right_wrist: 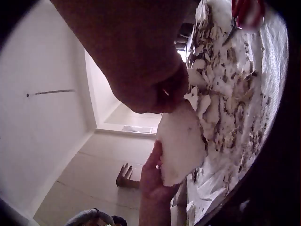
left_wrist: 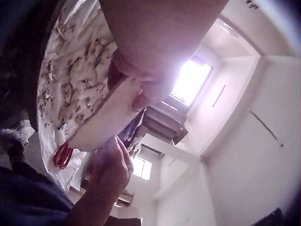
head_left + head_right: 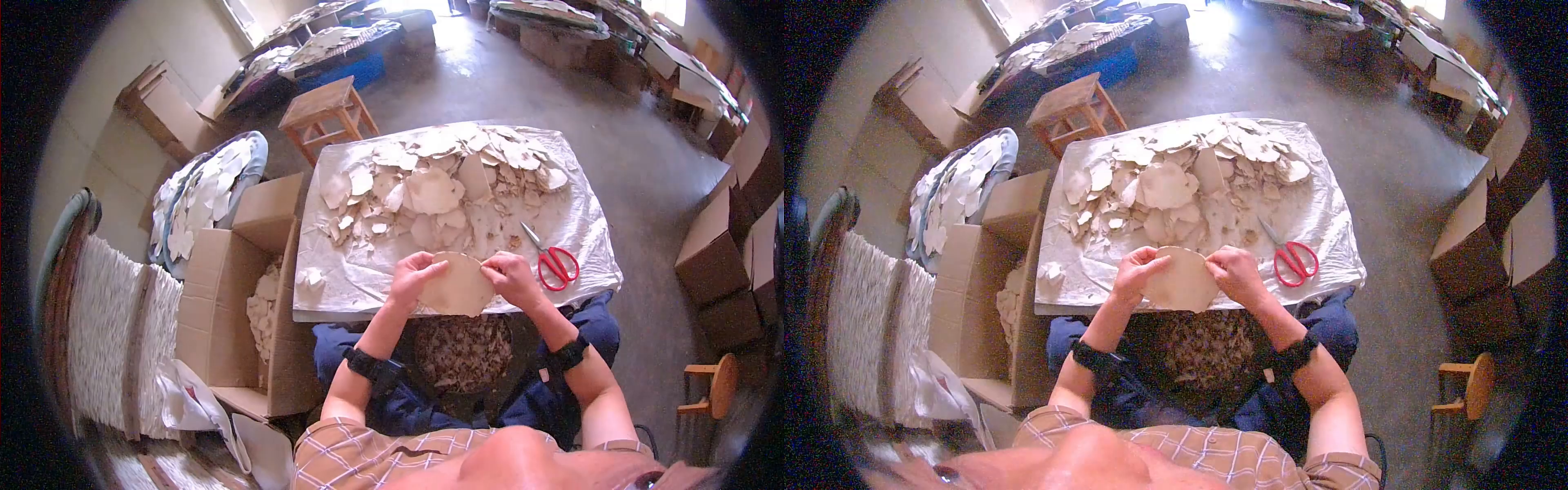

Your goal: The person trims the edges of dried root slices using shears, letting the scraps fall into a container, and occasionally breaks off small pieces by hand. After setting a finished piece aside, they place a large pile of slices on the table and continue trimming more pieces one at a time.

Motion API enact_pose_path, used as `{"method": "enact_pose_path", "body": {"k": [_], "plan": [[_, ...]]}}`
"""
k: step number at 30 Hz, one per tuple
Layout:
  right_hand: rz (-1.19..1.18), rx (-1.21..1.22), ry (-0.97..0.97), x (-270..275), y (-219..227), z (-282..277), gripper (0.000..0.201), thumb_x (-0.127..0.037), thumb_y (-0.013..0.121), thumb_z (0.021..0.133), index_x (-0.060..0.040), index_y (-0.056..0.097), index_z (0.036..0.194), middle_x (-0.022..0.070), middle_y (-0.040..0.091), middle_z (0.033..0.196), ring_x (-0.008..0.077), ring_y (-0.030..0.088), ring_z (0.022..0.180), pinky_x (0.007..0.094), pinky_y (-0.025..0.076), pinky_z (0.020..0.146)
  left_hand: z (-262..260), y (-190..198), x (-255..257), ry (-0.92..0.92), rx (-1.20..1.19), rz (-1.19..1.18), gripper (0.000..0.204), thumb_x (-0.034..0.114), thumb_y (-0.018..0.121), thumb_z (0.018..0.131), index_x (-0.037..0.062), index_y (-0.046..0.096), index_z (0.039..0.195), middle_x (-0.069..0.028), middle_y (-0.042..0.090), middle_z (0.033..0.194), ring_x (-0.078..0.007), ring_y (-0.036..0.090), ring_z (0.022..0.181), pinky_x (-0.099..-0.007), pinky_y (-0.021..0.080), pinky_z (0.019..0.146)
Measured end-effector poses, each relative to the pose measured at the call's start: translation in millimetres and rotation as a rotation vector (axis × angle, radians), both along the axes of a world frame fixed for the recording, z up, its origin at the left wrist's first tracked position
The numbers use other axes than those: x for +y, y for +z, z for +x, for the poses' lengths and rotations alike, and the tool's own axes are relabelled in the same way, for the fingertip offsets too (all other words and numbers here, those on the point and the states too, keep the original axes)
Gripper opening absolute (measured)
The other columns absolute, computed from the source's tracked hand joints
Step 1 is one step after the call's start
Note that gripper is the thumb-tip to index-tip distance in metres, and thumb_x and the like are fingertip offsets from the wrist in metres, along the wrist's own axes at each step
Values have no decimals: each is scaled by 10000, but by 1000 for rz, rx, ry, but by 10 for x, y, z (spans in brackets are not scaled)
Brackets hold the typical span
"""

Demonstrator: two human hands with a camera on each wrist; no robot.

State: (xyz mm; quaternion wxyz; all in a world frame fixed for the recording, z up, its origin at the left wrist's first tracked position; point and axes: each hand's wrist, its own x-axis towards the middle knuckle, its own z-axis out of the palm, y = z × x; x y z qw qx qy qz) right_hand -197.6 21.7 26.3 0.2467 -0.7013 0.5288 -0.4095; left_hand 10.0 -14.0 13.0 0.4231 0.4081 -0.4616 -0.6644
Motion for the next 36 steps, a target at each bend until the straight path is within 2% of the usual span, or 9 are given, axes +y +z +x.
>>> {"method": "enact_pose_path", "body": {"k": [6, 11, 13, 14, 17, 19, 21, 31, 36], "plan": [[-124, 261, -106, -13, -10, 37, 150, -162, 561, 686, -33, 565, 610, 119, 529, 663, 287, 558, 594, 383, 453, 527, -122, -65, 47, 58, 24, -44, 142, 103, 671, 720, 25, 598, 814, -23, 609, 740, -78, 555, 647, -210, 449, 596], [-391, 453, -65, -13, 8, 78, 134, -114, 554, 665, -49, 484, 572, 99, 468, 650, 259, 546, 554, 357, 451, 458, -58, 50, 35, -116, -348, -241, 150, 88, 666, 707, 37, 584, 823, -35, 616, 746, -86, 566, 656, -226, 455, 590], [-417, 459, 33, -15, -39, 91, 103, -100, 548, 658, -50, 489, 589, 95, 461, 651, 249, 547, 565, 346, 452, 461, -84, 162, 97, -43, -822, -716, 151, 101, 681, 669, 62, 602, 790, -43, 611, 710, -119, 582, 631, -245, 462, 585], [-469, 456, 128, 19, -71, 123, 73, -86, 541, 651, -52, 494, 607, 91, 453, 653, 239, 549, 577, 335, 453, 464, -101, 249, 138, -39, -927, -898, 144, 180, 674, 661, 76, 600, 727, -81, 587, 685, -211, 585, 612, -304, 461, 564], [-459, 479, 213, 85, -83, 221, 44, -75, 529, 645, -48, 495, 646, 89, 452, 672, 227, 554, 604, 327, 454, 474, -132, 82, 142, -281, -1138, -803, 179, 250, 641, 684, 79, 590, 690, -110, 564, 692, -285, 562, 630, -360, 444, 555], [-450, 471, 234, 84, -117, 240, 55, -92, 528, 667, -47, 495, 667, 89, 460, 693, 232, 553, 595, 332, 453, 477, -185, 33, 184, -245, -1132, -778, 228, 309, 618, 671, 89, 578, 627, -97, 557, 679, -279, 564, 654, -364, 456, 573], [-409, 478, 176, 51, -99, 228, 63, -106, 528, 687, -52, 499, 668, 87, 464, 699, 241, 548, 573, 332, 450, 474, -227, 32, 196, -118, -1013, -864, 175, 214, 600, 701, 67, 529, 639, -112, 527, 674, -291, 544, 655, -374, 431, 561], [0, 147, 101, -38, -118, 173, 185, -225, 564, 683, -55, 578, 612, 99, 547, 681, 283, 564, 633, 393, 450, 568, -238, 46, 186, -144, -892, -1029, 154, 172, 597, 692, 77, 513, 604, -63, 526, 645, -262, 543, 657, -346, 441, 549], [-169, 446, 177, 1, -177, 132, 99, -172, 581, 679, -91, 576, 622, 80, 523, 675, 254, 547, 588, 354, 433, 528, -245, -137, 165, -157, -982, -1016, 182, 199, 595, 684, 85, 520, 563, -98, 512, 593, -289, 526, 564, -367, 434, 513]]}}
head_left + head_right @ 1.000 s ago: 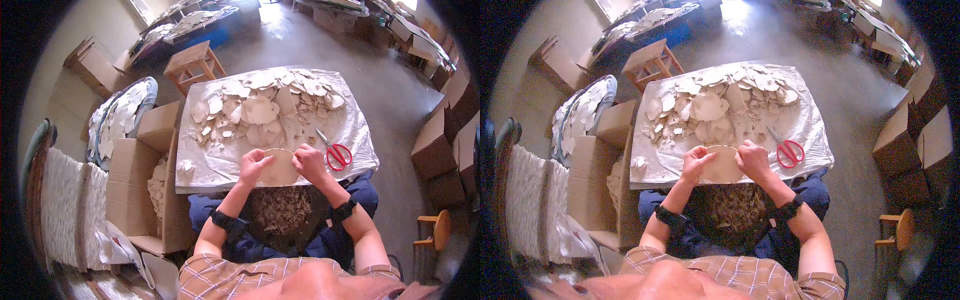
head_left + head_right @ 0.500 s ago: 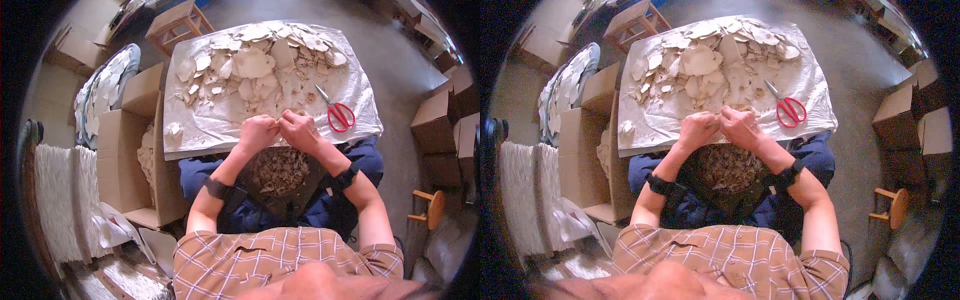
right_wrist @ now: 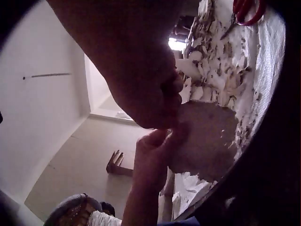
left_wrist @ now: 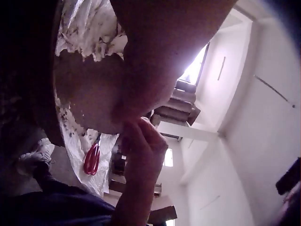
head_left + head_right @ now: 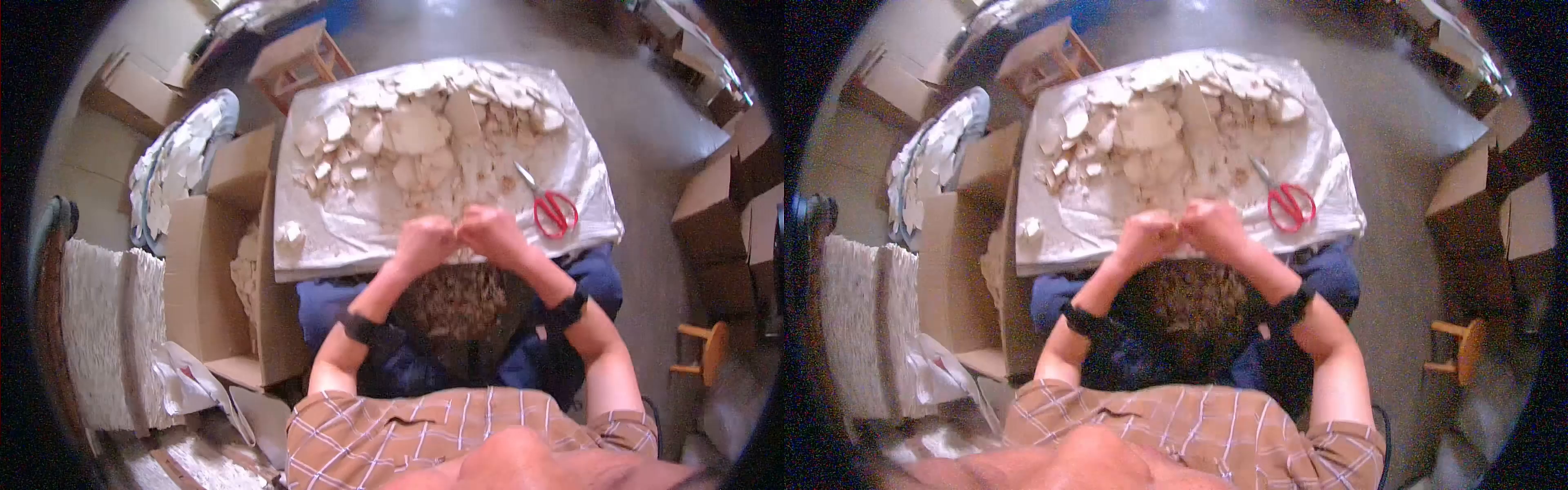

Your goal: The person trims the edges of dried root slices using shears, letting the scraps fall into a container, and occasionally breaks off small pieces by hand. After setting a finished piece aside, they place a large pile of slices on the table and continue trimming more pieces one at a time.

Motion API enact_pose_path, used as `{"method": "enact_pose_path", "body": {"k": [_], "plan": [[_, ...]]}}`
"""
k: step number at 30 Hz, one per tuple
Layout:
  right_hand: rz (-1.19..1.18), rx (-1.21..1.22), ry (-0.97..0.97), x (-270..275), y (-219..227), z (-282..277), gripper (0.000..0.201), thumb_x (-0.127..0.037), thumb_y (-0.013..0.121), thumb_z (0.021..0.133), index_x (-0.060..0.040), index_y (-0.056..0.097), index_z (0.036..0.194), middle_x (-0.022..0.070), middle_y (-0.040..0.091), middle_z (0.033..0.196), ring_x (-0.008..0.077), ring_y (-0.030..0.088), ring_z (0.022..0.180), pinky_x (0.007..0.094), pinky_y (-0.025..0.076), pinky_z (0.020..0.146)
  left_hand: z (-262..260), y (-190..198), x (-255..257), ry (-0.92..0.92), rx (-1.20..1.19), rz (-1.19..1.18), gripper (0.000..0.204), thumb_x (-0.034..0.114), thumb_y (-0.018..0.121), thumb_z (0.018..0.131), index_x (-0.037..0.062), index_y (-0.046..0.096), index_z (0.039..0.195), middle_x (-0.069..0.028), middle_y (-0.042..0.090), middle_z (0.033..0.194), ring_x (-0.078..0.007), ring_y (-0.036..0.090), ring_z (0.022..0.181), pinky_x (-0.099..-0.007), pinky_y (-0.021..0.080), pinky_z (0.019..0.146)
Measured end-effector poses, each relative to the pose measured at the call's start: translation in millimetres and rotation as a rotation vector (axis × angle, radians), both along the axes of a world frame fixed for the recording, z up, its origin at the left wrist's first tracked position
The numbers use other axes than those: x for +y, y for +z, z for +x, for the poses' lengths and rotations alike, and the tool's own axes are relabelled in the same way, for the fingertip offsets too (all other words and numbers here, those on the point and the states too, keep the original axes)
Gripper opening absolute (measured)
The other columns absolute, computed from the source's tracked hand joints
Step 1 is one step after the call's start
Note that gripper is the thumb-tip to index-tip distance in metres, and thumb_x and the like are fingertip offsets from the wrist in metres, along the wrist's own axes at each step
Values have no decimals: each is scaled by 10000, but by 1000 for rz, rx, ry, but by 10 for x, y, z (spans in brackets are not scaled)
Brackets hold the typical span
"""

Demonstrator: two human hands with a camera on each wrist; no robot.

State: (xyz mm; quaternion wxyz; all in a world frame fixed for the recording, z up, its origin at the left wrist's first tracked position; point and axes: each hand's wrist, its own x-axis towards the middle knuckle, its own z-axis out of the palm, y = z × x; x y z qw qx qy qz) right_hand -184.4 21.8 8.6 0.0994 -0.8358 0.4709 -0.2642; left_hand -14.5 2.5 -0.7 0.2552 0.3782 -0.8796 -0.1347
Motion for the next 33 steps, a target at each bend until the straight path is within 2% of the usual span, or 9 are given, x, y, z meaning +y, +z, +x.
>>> {"method": "enact_pose_path", "body": {"k": [1, 5, 13, 19, 21, 23, 25, 28, 33], "plan": [[-9, 69, -11, 12, -42, 19, 99, -178, 579, 674, -108, 561, 605, 70, 501, 659, 242, 540, 569, 363, 431, 508, 11, -101, -24, 6, -55, -22, 251, 284, 593, 699, 62, 557, 587, -112, 547, 602, -264, 558, 552, -380, 451, 503], [-121, 40, -67, 80, 137, 90, 130, -173, 573, 670, -86, 533, 583, 68, 505, 671, 254, 549, 574, 362, 446, 501, -24, 64, -17, 15, 127, 266, 177, 217, 566, 675, 70, 544, 579, -94, 545, 641, -277, 555, 623, -371, 442, 559], [-104, 49, -181, 42, 133, 128, 96, -152, 562, 700, -73, 551, 648, 84, 533, 684, 267, 555, 586, 374, 453, 512, -60, 113, 44, -6, 39, 98, 206, 232, 601, 677, 58, 552, 580, -98, 546, 634, -276, 560, 613, -366, 447, 552], [-215, -173, -288, -76, 223, 54, 103, -198, 546, 749, -98, 567, 734, 82, 572, 662, 258, 573, 572, 366, 456, 487, 9, 85, 53, 56, -28, 31, 231, 255, 618, 688, 41, 593, 605, -100, 569, 628, -265, 570, 574, -353, 455, 538], [-160, -206, -320, -108, 222, 36, 131, -217, 550, 751, -95, 580, 717, 89, 586, 682, 268, 574, 579, 366, 454, 499, 85, 129, -43, 183, 270, 356, 210, 247, 659, 680, 39, 629, 668, -112, 586, 655, -196, 563, 542, -313, 450, 527], [-27, -224, -401, -170, 184, -29, 186, -249, 564, 745, -74, 581, 681, 99, 593, 693, 279, 577, 595, 372, 453, 512, 177, 166, -96, 157, 321, 452, 196, 223, 655, 722, 28, 644, 729, -82, 606, 662, -112, 533, 535, -262, 439, 519], [86, -181, -449, -257, 147, -100, 226, -272, 564, 746, -57, 587, 682, 129, 591, 712, 280, 578, 588, 371, 452, 521, 240, 161, -177, 140, 778, 657, 172, 200, 612, 776, 38, 626, 720, -18, 597, 650, -67, 504, 545, -220, 418, 501], [589, -820, -204, -271, -7, -92, 241, -248, 515, 803, -37, 608, 871, 62, 583, 644, 139, 551, 505, 262, 433, 469, 365, 239, -223, 287, 1045, 973, 118, 168, 576, 807, 57, 589, 767, 1, 595, 700, -70, 536, 591, -206, 431, 512], [995, -1118, -39, -123, 212, -32, 265, -228, 424, 873, -26, 564, 974, 25, 563, 652, 90, 530, 506, 207, 411, 449, 241, 240, -186, 262, 1269, 1117, 74, 143, 565, 806, 74, 547, 826, -7, 585, 732, -85, 569, 635, -220, 468, 534]]}}
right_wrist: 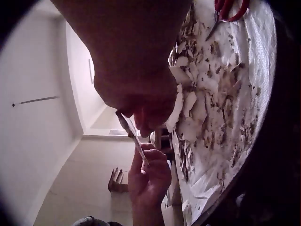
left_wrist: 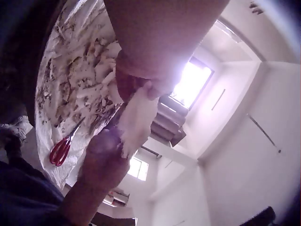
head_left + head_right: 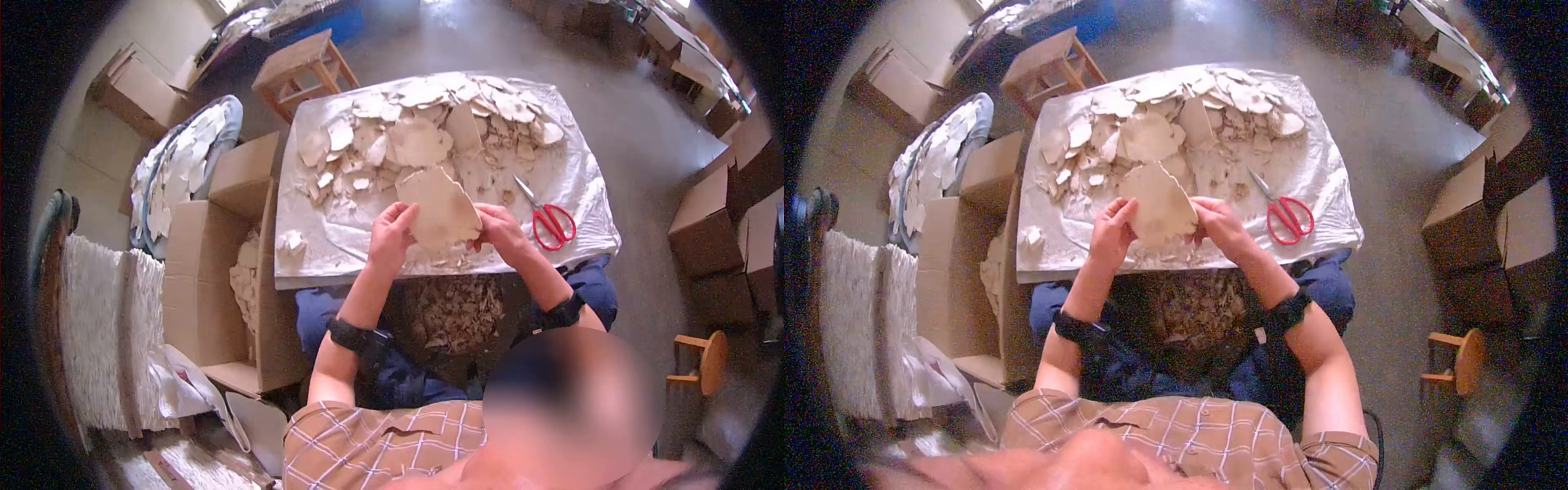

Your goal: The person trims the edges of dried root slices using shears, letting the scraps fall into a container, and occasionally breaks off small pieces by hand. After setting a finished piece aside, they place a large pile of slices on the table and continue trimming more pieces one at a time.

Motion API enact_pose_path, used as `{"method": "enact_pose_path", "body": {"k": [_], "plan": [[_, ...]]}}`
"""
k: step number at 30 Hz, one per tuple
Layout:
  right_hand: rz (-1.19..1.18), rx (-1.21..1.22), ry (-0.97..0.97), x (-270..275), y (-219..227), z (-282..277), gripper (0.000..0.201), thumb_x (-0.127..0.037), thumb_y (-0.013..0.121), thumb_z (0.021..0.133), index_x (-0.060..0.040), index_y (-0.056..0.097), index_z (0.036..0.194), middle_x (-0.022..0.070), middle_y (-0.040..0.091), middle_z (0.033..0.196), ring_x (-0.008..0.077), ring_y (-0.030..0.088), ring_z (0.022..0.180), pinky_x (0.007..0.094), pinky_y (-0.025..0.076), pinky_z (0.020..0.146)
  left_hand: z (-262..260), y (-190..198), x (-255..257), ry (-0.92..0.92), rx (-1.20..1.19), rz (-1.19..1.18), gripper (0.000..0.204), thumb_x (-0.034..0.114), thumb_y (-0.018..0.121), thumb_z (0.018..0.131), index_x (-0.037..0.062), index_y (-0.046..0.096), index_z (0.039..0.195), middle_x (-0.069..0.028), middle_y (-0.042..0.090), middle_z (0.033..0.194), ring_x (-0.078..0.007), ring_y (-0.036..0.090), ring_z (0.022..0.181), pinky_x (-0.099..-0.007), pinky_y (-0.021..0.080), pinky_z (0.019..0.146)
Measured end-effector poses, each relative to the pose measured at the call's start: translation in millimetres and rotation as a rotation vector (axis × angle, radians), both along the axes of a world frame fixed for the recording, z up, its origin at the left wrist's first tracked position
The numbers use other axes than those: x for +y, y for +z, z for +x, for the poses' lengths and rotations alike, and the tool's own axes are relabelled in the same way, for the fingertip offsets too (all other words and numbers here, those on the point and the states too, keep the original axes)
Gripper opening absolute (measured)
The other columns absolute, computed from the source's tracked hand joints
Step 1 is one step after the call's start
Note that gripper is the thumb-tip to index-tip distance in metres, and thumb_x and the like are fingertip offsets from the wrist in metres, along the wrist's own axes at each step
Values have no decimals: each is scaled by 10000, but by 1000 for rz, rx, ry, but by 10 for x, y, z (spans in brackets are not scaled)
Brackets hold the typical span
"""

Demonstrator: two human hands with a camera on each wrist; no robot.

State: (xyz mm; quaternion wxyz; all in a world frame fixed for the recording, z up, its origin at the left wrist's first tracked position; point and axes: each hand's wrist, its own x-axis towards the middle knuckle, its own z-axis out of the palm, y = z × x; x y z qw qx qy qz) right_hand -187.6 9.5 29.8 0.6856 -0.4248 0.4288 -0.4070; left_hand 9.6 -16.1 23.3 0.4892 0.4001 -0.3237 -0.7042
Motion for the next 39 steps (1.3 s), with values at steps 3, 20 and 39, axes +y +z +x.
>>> {"method": "enact_pose_path", "body": {"k": [3, 20, 39], "plan": [[-58, -38, -37, -5, 48, -2, 273, -254, 440, 870, -23, 569, 938, 22, 560, 659, 86, 520, 497, 210, 410, 447, 34, -20, -11, -19, 31, -14, 80, 136, 565, 802, 75, 538, 844, -15, 586, 747, -96, 578, 647, -238, 487, 552], [-165, 150, -22, 40, 16, -28, 175, -177, 521, 838, -11, 577, 853, 26, 582, 685, 61, 514, 525, 191, 407, 464, -33, -5, -18, 123, 137, -53, 267, 58, 600, 749, 14, 518, 1000, -69, 587, 928, -156, 592, 807, -269, 500, 658], [-175, 290, -111, 3, 4, 36, 214, -180, 486, 837, -13, 582, 930, 16, 571, 693, 57, 487, 549, 190, 387, 493, 570, -261, 141, 61, -164, -42, 237, 98, 649, 724, 4, 563, 925, -33, 593, 793, -94, 560, 684, -226, 458, 621]]}}
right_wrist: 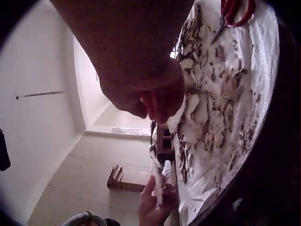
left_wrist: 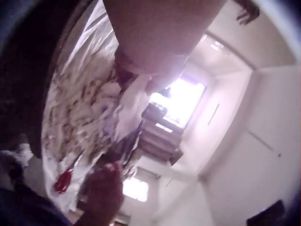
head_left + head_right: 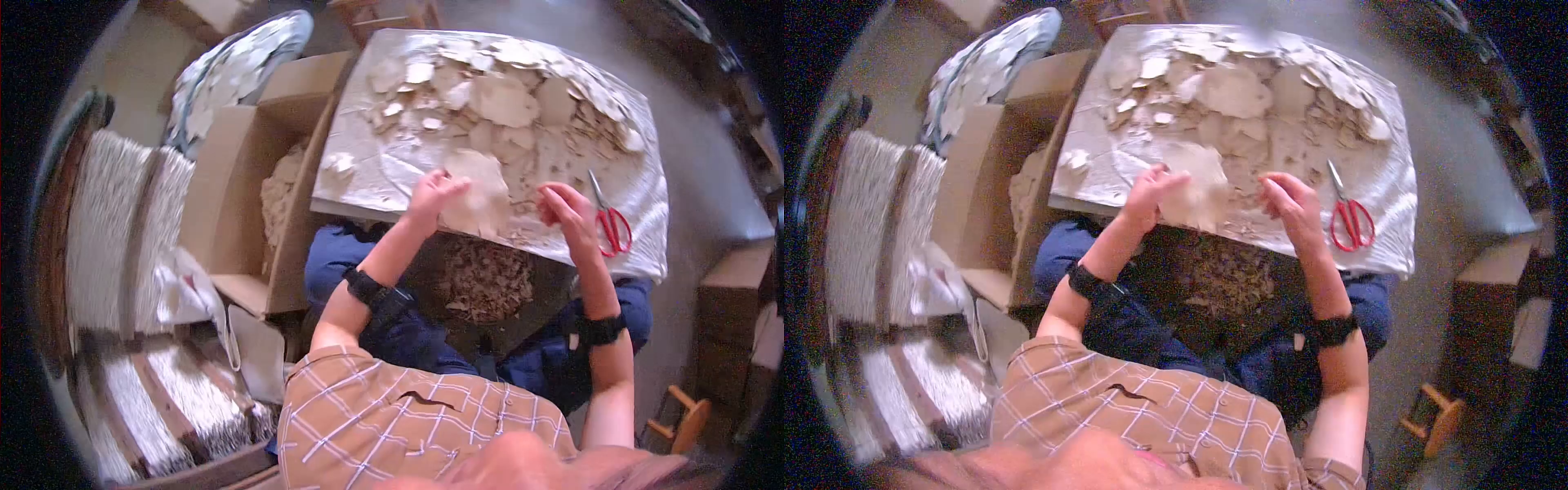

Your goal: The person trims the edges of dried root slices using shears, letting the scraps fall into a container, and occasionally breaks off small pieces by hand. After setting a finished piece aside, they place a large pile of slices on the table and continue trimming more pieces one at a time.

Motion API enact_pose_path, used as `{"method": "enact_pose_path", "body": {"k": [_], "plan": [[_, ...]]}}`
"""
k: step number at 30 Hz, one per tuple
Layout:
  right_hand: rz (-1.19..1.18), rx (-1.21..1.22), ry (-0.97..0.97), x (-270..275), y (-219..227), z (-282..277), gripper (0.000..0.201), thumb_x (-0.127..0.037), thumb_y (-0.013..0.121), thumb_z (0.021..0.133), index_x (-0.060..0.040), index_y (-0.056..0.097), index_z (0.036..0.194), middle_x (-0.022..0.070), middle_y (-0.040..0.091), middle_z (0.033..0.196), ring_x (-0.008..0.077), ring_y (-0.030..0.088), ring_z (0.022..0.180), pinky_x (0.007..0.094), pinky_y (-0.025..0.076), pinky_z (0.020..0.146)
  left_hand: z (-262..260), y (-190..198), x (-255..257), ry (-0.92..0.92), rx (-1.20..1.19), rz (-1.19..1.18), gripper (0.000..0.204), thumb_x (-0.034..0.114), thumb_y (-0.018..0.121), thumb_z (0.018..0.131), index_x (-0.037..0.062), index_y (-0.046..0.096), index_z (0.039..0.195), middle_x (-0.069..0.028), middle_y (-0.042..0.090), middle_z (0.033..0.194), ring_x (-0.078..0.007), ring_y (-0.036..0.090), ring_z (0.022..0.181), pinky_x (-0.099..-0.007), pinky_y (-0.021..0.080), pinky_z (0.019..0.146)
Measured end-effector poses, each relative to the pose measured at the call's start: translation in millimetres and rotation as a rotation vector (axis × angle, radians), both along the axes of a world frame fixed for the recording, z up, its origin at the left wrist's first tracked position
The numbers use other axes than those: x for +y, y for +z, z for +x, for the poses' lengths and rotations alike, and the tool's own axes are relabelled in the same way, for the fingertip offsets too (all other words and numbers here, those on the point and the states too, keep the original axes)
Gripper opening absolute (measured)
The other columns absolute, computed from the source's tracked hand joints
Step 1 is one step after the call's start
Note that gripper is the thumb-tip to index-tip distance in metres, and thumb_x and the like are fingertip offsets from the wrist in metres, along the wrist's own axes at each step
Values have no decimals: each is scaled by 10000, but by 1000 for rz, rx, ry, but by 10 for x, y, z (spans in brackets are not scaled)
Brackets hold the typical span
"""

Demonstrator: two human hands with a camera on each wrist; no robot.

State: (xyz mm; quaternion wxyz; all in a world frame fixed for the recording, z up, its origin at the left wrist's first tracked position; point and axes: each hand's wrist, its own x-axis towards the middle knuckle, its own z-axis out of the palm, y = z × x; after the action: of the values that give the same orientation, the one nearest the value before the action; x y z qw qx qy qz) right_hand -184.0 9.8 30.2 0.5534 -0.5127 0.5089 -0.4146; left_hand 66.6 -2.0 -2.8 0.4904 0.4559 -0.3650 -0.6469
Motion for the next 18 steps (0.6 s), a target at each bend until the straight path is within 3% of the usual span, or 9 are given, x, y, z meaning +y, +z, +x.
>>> {"method": "enact_pose_path", "body": {"k": [3, 4, 5, 6, 8, 11, 12, 14, 18], "plan": [[-34, 16, 19, 16, -41, -49, 205, -168, 508, 826, -3, 581, 923, 19, 572, 690, 58, 488, 554, 192, 392, 500, 780, -184, -170, 548, 77, -133, 173, 148, 530, 793, 38, 556, 925, -43, 585, 783, -160, 564, 675, -296, 485, 594], [-12, -1, 8, 29, -40, -71, 199, -162, 509, 826, -1, 581, 918, 20, 572, 688, 58, 489, 554, 191, 393, 501, 1096, -25, -266, 703, 282, -68, 166, 135, 517, 790, 47, 555, 925, -71, 590, 814, -179, 576, 687, -319, 499, 570], [11, -16, -9, 55, -32, -104, 194, -157, 510, 825, 1, 581, 913, 22, 572, 686, 59, 490, 554, 190, 395, 502, 1376, 64, -258, 819, 445, -86, 166, 148, 506, 803, 43, 549, 924, -81, 589, 811, -180, 581, 711, -320, 502, 626], [1, -18, 6, 69, -36, -137, 179, -136, 507, 825, 1, 581, 912, 24, 572, 690, 59, 495, 558, 189, 400, 505, 2012, -268, -390, 958, 363, -122, 176, 170, 496, 819, 30, 533, 919, -88, 590, 824, -186, 584, 732, -323, 507, 663], [14, -15, 1, 92, -98, -197, 175, -130, 504, 826, 1, 581, 912, 25, 572, 691, 60, 497, 560, 189, 404, 507, 1988, -58, -365, 1097, 418, -249, 183, 177, 461, 847, 15, 543, 868, -71, 605, 803, -198, 601, 708, -325, 524, 668], [22, -9, 17, 104, -116, -239, 176, -128, 501, 827, 3, 581, 913, 30, 576, 700, 64, 505, 566, 192, 419, 509, 1919, -434, -558, 667, 500, -84, 160, 151, 475, 839, 31, 521, 935, -92, 610, 886, -212, 613, 759, -337, 525, 659], [20, -3, 16, 110, -114, -243, 177, -129, 503, 826, 6, 581, 911, 31, 577, 701, 65, 509, 569, 194, 422, 508, 1597, -382, -640, 762, 375, 5, 134, 128, 497, 825, 50, 534, 928, -90, 614, 869, -207, 615, 745, -343, 527, 632], [23, -20, 17, 112, -128, -259, 184, -132, 511, 822, 12, 580, 912, 36, 580, 702, 68, 521, 574, 195, 431, 509, 1043, -305, -746, 514, 187, -62, 129, 72, 517, 806, 63, 544, 932, -86, 613, 869, -178, 604, 736, -315, 522, 596], [-17, -13, 6, 138, -108, -261, 170, -125, 518, 800, 1, 595, 884, 39, 581, 663, 68, 514, 525, 199, 425, 482, 104, -103, -1024, 333, -99, -125, 176, 86, 570, 789, 48, 581, 961, -50, 614, 839, -119, 579, 679, -257, 495, 548]]}}
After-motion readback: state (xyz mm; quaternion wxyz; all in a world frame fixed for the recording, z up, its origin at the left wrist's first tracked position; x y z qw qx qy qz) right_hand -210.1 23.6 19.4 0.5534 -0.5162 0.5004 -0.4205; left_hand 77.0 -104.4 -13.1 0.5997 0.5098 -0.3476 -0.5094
